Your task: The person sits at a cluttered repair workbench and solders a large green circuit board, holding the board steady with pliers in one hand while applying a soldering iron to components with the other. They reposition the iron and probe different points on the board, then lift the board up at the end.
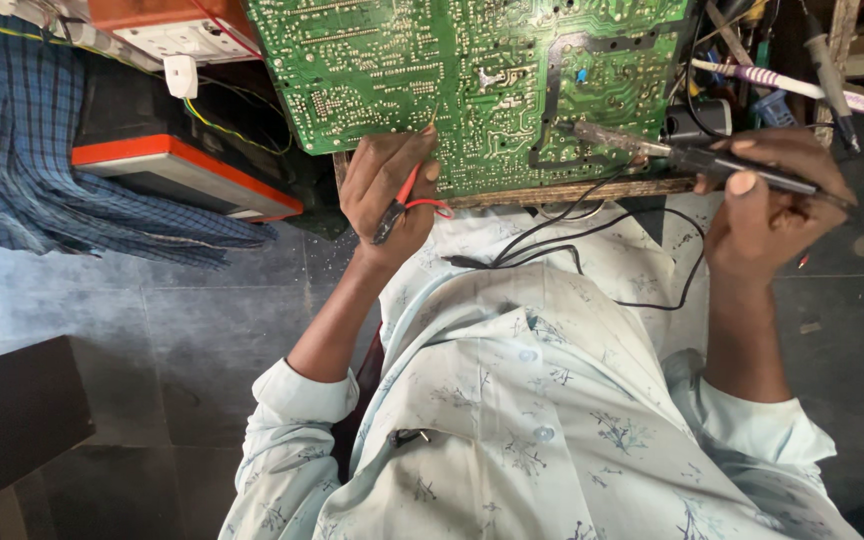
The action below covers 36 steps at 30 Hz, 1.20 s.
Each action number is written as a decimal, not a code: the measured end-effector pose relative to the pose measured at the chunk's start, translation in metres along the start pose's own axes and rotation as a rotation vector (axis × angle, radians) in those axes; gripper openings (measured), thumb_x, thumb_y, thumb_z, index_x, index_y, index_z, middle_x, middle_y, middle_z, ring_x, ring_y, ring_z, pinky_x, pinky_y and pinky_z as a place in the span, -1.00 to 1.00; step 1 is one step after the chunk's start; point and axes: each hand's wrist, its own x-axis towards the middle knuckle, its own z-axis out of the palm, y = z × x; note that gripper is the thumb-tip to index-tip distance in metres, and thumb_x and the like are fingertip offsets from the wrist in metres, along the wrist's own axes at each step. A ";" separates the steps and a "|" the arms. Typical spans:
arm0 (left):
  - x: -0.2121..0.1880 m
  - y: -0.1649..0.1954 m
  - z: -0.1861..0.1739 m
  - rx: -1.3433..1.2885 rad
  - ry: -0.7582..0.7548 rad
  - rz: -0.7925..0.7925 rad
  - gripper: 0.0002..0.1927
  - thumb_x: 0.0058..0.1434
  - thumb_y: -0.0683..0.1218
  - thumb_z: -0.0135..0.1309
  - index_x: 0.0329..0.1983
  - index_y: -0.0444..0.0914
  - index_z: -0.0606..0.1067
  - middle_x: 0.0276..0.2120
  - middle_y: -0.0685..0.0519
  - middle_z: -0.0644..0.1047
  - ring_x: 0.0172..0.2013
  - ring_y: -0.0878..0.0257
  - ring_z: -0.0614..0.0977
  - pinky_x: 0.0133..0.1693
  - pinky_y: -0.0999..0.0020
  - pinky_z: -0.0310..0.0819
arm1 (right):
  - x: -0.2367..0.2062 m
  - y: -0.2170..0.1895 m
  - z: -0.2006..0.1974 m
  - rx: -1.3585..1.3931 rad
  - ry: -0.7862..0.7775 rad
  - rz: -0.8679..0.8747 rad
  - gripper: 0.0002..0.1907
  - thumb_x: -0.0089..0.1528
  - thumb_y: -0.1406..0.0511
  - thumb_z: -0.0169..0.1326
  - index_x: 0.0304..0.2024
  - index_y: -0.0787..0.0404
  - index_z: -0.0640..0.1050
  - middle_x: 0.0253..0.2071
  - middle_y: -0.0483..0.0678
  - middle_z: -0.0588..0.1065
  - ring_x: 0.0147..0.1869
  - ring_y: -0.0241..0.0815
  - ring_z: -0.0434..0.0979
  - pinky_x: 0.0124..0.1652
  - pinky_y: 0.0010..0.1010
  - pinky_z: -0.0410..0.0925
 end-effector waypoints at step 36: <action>-0.001 0.001 -0.002 0.007 -0.017 -0.006 -0.68 0.20 -0.37 0.27 0.00 -0.34 0.54 -0.12 -0.07 0.62 -0.16 0.06 0.65 -0.11 0.23 0.56 | -0.038 -0.026 0.022 -0.185 0.076 0.021 -0.56 0.50 0.15 0.16 0.07 0.48 0.49 -0.18 0.16 0.51 -0.29 -0.05 0.64 -0.42 -0.35 0.51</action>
